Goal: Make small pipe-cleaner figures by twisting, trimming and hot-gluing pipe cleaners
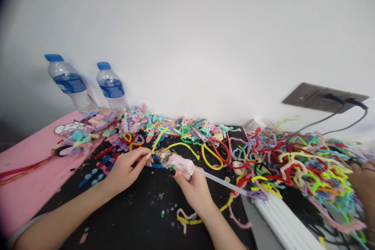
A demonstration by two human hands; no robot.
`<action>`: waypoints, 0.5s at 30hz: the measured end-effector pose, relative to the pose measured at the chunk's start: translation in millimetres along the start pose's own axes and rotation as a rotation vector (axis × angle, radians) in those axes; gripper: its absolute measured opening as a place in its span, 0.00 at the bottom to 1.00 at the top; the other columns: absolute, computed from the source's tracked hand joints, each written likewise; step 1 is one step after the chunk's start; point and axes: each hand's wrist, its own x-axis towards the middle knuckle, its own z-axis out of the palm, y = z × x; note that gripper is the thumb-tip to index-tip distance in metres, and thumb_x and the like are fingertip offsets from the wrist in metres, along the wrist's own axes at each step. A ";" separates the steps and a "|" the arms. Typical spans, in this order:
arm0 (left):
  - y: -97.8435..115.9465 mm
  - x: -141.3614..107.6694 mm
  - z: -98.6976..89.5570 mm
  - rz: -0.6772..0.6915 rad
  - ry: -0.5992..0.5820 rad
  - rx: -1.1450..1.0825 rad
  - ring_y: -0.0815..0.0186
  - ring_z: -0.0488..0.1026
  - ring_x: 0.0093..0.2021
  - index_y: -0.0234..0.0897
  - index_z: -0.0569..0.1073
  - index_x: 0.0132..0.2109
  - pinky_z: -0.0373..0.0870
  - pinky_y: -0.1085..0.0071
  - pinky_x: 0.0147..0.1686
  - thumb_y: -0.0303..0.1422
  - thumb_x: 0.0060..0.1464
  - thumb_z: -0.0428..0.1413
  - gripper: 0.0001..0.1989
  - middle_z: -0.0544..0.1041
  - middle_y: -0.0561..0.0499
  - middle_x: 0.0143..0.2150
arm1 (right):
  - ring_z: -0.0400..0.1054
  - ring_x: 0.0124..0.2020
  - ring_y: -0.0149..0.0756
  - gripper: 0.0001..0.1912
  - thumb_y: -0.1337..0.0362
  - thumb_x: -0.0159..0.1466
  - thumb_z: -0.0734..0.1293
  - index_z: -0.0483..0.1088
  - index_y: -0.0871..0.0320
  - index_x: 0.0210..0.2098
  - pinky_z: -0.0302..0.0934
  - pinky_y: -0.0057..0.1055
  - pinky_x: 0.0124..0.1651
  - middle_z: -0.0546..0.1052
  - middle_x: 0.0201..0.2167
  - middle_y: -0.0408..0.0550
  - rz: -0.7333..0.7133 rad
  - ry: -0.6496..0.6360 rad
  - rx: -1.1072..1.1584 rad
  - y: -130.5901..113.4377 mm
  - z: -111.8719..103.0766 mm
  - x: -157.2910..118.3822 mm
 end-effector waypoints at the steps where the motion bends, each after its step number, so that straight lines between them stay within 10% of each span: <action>1: -0.3 0.2 0.1 0.001 -0.001 -0.003 0.69 0.72 0.29 0.37 0.68 0.38 0.66 0.75 0.32 0.28 0.60 0.44 0.08 0.73 0.53 0.29 | 0.70 0.38 0.41 0.13 0.63 0.59 0.63 0.72 0.58 0.42 0.64 0.33 0.41 0.77 0.38 0.48 0.015 0.005 -0.012 0.0 -0.1 0.1; 15: -2.2 1.7 -2.5 -0.072 0.022 -0.084 0.67 0.73 0.30 0.38 0.68 0.38 0.70 0.74 0.31 0.31 0.59 0.44 0.08 0.74 0.51 0.31 | 0.58 0.19 0.31 0.13 0.57 0.58 0.63 0.69 0.61 0.26 0.52 0.26 0.21 0.66 0.16 0.41 0.127 0.197 -0.152 1.1 -4.2 4.1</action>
